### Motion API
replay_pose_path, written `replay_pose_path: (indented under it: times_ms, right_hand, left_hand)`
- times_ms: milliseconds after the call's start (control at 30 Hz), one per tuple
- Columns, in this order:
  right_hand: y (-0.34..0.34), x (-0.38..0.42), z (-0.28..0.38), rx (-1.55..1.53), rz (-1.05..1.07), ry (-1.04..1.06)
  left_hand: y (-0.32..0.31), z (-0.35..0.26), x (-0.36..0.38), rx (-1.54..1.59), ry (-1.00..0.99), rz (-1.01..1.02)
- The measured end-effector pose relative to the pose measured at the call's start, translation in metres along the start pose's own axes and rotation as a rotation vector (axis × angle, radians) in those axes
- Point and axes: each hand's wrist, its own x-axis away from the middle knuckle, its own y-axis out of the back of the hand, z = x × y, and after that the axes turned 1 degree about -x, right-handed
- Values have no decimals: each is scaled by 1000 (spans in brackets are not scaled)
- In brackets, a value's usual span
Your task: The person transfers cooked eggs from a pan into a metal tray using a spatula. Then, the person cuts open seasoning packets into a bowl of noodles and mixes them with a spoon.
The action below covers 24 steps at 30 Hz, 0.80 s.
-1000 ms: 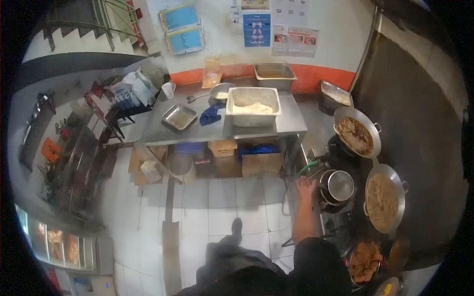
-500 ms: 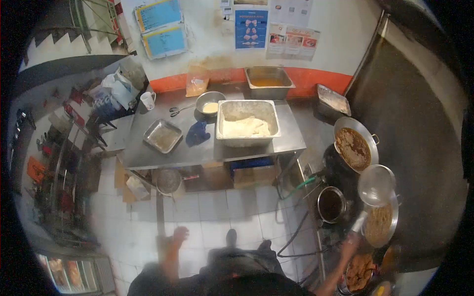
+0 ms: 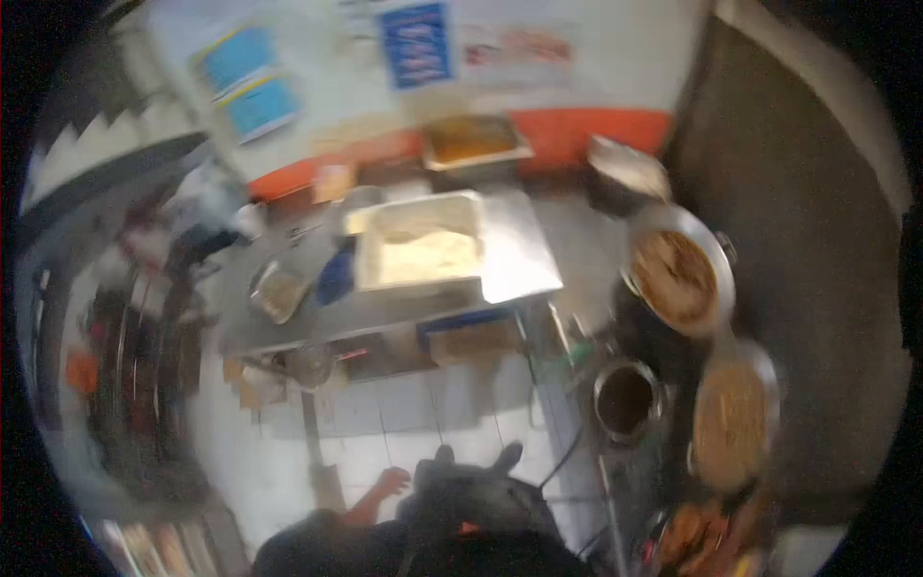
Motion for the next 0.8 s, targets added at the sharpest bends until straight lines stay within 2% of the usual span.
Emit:
replay_pose_path:
  times_ms: [33,100,200,267,300,367,400,467,600,667,733,767,800]
  right_hand:
    - [-1,9,1,-9,45,4]
    - [4,33,13,-17,168,-59]
    - [22,63,21,-177,423,-261]
    - [46,77,44,-615,647,-442]
    - [73,85,59,-1023,725,-432]
    - [20,73,35,-1110,633,-435]
    - [24,73,39,-1109,622,-457]
    - [37,71,68,-1301,475,-687]
    - [57,85,92,-1201,379,-627]
    - [66,98,99,-1114,352,-604]
    - [62,102,85,-848,317,-499]
    - [49,103,71,-848,321,-500]
    - [28,106,52,-519,129,-319]
  left_hand:
    - [-14,-10,11,2,52,9]
    - [-16,20,-22,-30,52,-93]
    - [-14,6,-24,-501,-135,5]
    - [-12,-12,-30,-744,-255,82]
    - [-11,-20,-33,-833,-306,116]
    - [-7,-38,-40,-974,-412,162]
    - [-4,-45,-44,-1037,-482,191]
    - [5,-59,-51,-1169,-671,241]
    - [22,-87,-67,-1383,-1142,323]
    - [41,-105,-79,-1238,-893,394]
    - [43,-118,-78,-1308,-1054,431]
    - [51,-127,-70,-1520,-1462,398]
    - [54,-132,-62,-1533,-1451,400]
